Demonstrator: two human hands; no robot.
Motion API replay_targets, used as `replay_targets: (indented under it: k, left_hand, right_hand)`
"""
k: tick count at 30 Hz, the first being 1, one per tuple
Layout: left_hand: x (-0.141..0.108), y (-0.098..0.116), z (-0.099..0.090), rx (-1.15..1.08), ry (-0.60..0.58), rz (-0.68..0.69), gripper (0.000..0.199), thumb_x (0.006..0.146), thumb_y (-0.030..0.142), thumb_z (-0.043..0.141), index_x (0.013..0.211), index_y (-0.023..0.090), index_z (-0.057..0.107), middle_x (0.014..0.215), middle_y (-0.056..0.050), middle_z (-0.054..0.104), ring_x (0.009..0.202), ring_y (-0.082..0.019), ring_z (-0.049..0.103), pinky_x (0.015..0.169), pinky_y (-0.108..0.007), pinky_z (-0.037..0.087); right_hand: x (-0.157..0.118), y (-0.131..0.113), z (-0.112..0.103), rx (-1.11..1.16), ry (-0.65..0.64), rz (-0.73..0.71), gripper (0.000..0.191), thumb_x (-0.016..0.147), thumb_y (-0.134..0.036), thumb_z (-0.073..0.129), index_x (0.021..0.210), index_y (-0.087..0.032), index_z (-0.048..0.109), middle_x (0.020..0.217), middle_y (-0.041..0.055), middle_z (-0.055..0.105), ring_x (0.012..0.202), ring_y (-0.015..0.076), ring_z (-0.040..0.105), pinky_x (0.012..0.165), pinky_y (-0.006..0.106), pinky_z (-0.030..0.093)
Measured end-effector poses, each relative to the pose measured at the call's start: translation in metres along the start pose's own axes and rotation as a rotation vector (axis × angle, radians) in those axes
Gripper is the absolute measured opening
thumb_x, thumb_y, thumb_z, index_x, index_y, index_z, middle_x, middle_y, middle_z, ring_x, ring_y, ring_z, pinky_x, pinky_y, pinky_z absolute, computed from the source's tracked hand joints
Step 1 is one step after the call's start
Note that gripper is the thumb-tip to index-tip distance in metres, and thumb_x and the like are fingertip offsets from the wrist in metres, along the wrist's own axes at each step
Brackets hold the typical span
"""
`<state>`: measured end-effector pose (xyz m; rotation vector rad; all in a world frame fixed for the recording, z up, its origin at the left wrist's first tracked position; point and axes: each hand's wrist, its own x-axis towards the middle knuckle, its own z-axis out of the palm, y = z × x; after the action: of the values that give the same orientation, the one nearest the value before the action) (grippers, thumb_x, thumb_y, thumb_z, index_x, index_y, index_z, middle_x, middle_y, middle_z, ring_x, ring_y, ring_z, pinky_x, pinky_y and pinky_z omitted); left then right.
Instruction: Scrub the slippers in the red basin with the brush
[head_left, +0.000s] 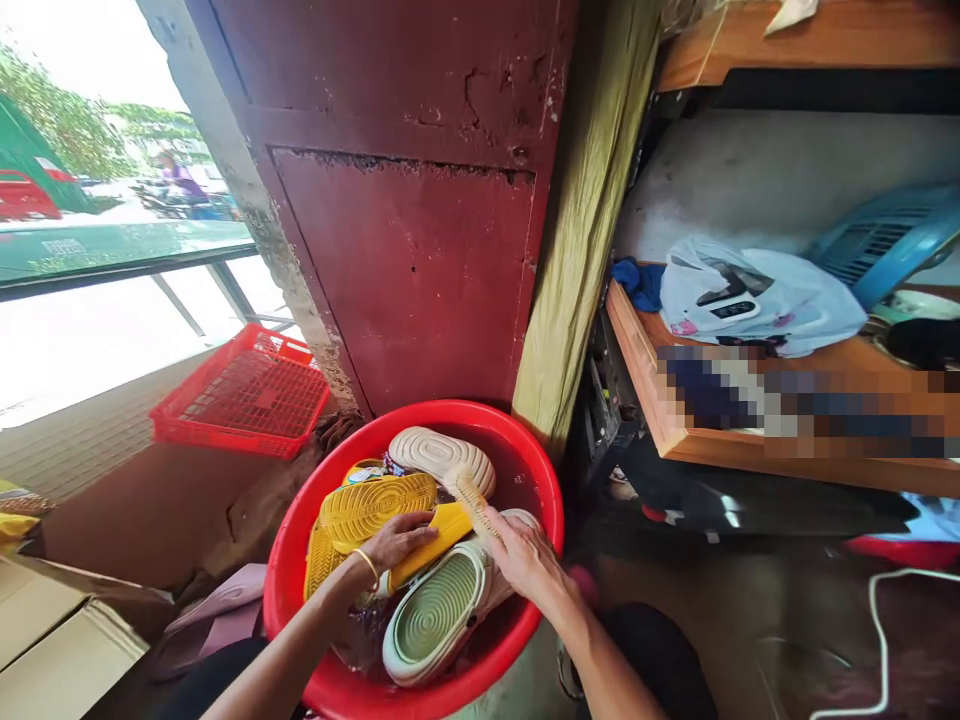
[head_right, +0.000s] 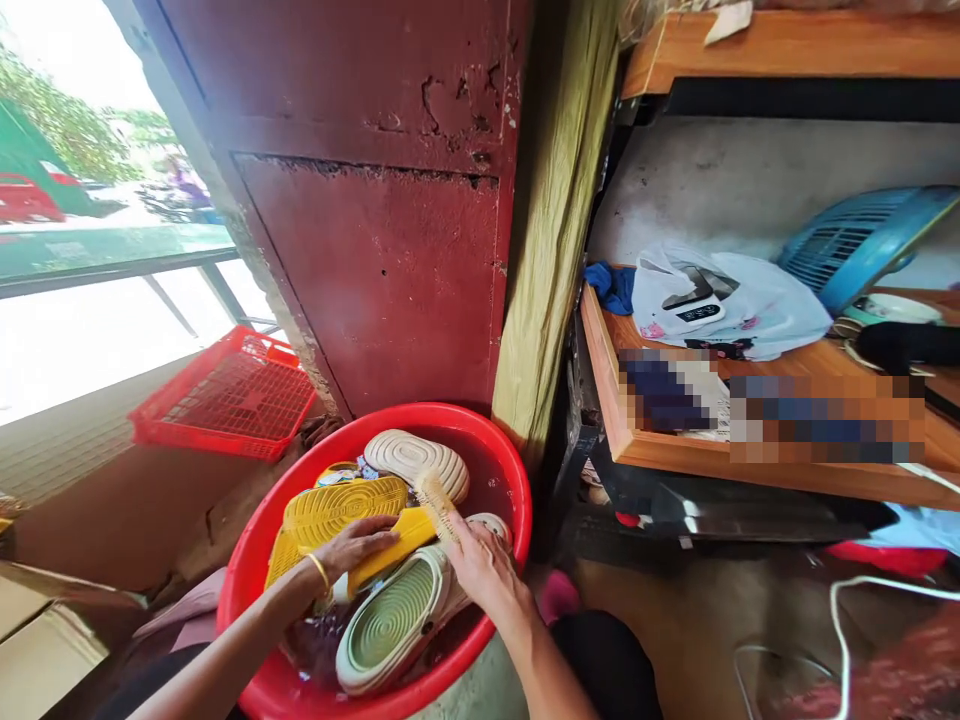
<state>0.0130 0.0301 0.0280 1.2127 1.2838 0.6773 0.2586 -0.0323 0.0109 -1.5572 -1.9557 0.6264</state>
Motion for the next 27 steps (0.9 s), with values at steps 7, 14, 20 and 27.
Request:
replay_targets:
  k: [7, 14, 20, 27]
  left_hand:
    - [-0.021, -0.013, 0.006, -0.337, -0.113, -0.031, 0.037, 0.061, 0.037, 0.081, 0.091, 0.020, 0.069, 0.081, -0.001, 0.074, 0.069, -0.019, 0.067, 0.061, -0.027, 0.050]
    - [-0.049, -0.004, -0.020, -0.659, -0.024, -0.060, 0.028, 0.061, 0.027, 0.081, 0.084, 0.020, 0.066, 0.076, 0.000, 0.074, 0.065, -0.017, 0.067, 0.065, -0.028, 0.053]
    - [-0.044, -0.018, -0.017, -0.915, -0.193, -0.230, 0.074, 0.082, 0.069, 0.056, 0.129, 0.013, 0.065, 0.111, -0.017, 0.078, 0.106, -0.037, 0.072, 0.094, -0.048, 0.053]
    - [-0.028, -0.019, -0.011, -1.237, -0.224, 0.033, 0.076, 0.095, 0.065, 0.038, 0.154, 0.016, 0.042, 0.136, -0.015, 0.068, 0.128, -0.035, 0.061, 0.118, -0.049, 0.033]
  right_hand:
    - [0.007, -0.002, -0.003, -0.161, -0.098, -0.076, 0.059, 0.091, -0.013, 0.048, 0.149, -0.027, 0.051, 0.124, 0.0104, 0.070, 0.110, 0.0252, 0.065, 0.098, 0.036, 0.049]
    - [0.038, -0.038, -0.007, -0.145, -0.015, -0.100, 0.072, 0.089, -0.016, 0.050, 0.158, -0.030, 0.035, 0.133, 0.0077, 0.064, 0.112, 0.0248, 0.065, 0.096, 0.034, 0.053]
    - [0.038, -0.056, 0.013, -0.425, -0.075, -0.142, 0.062, 0.094, -0.012, 0.044, 0.151, -0.035, 0.047, 0.118, 0.0119, 0.067, 0.095, 0.0249, 0.068, 0.084, 0.035, 0.055]
    - [-0.007, -0.082, 0.023, -0.628, -0.079, -0.264, 0.074, 0.087, -0.008, 0.052, 0.154, -0.040, 0.040, 0.119, 0.0101, 0.066, 0.087, 0.0249, 0.067, 0.076, 0.034, 0.055]
